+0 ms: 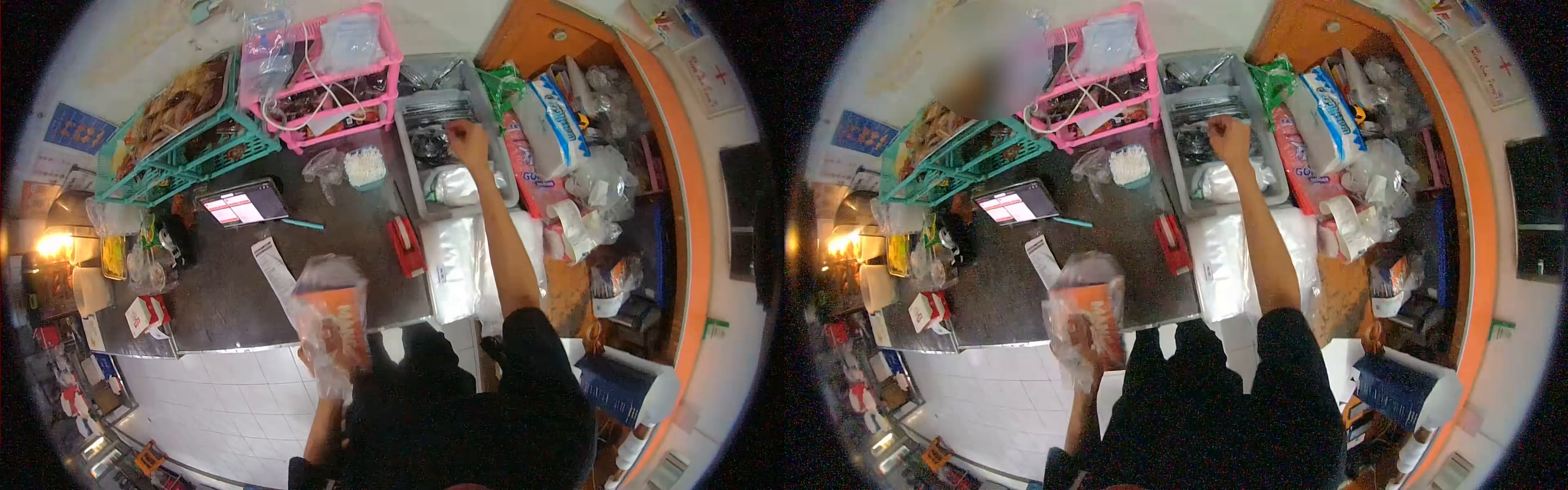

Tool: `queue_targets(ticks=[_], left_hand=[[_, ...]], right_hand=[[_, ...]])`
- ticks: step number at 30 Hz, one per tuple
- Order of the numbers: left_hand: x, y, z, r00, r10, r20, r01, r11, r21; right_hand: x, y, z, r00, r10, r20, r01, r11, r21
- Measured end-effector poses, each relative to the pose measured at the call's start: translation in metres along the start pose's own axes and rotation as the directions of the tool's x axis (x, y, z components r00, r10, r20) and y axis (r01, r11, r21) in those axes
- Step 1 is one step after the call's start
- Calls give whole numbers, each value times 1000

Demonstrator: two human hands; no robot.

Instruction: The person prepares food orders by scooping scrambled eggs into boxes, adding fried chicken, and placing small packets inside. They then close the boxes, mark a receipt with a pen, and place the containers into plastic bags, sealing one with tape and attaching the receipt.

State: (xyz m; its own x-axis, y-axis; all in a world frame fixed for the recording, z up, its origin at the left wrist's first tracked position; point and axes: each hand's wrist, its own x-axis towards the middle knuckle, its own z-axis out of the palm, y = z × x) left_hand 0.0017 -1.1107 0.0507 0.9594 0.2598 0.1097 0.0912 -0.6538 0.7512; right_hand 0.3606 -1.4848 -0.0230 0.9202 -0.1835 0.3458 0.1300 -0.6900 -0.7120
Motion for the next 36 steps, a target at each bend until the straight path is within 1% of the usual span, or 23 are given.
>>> queue_targets(ticks=[2,4,5,7,8,11,12,15,17,19,21,23,25,26,27,28,29,30,32,33,34,35,36], left_hand=[[-11,-14,10,965,-244,-96,202,926,-320],[-5,-4,10,990,-127,-69,114,980,-162],[2,9,10,973,-232,0,227,951,-210],[14,32,19,941,-336,50,337,912,-235],[8,24,29,908,-417,36,395,827,-399],[-15,-27,56,958,-286,-28,273,936,-221],[-12,-21,68,904,-379,-197,307,897,-318],[-5,4,65,854,-481,-196,372,830,-415],[6,5,62,910,-396,-123,263,782,-566],[16,12,66,925,-366,-99,223,737,-638],[28,12,68,930,-359,-82,240,761,-603],[27,-9,77,983,-172,-59,132,897,-422],[35,-3,78,995,-94,-19,83,946,-314],[42,12,74,994,-105,5,102,954,-281],[46,17,78,972,-233,9,192,777,-599],[51,16,77,970,-241,5,195,772,-604],[56,14,75,956,-293,-4,257,844,-471],[61,12,73,941,-337,-18,313,892,-327],[67,-3,70,953,-302,-12,286,913,-293],[66,-13,70,962,-272,-4,262,932,-252],[65,-12,73,937,-346,47,345,897,-277],[65,-11,75,903,-417,98,427,855,-295],[69,19,81,834,-545,-87,462,777,-428]], right_hand=[[52,29,27,1000,-11,11,11,999,-40],[88,58,61,983,-37,179,95,940,-328],[96,68,74,983,-49,179,103,945,-309],[109,83,96,927,130,353,116,795,-596],[111,90,104,904,243,353,34,781,-624],[115,106,103,890,194,412,95,805,-586],[118,107,99,889,188,418,102,808,-580],[128,100,79,897,99,432,162,834,-528],[137,86,60,926,117,358,132,789,-600],[151,100,39,935,-116,334,304,748,-591],[134,45,-16,919,-296,261,391,774,-498],[94,-10,-53,945,-324,51,328,940,-91],[44,-52,-87,965,-183,187,195,979,-50],[11,-64,-94,947,-173,271,141,981,133],[-26,-73,-97,920,-175,350,67,951,302],[-68,-68,-92,875,-159,457,2,946,324],[-117,-88,-75,852,-54,521,-226,859,459],[-152,-113,-59,793,-20,609,-322,835,447],[-217,-153,-24,726,56,685,-407,838,363],[-239,-169,-9,640,166,750,-600,717,354],[-268,-167,15,729,103,677,-473,790,389],[-269,-187,18,734,100,672,-468,792,393],[-269,-211,14,782,35,622,-339,862,377]])
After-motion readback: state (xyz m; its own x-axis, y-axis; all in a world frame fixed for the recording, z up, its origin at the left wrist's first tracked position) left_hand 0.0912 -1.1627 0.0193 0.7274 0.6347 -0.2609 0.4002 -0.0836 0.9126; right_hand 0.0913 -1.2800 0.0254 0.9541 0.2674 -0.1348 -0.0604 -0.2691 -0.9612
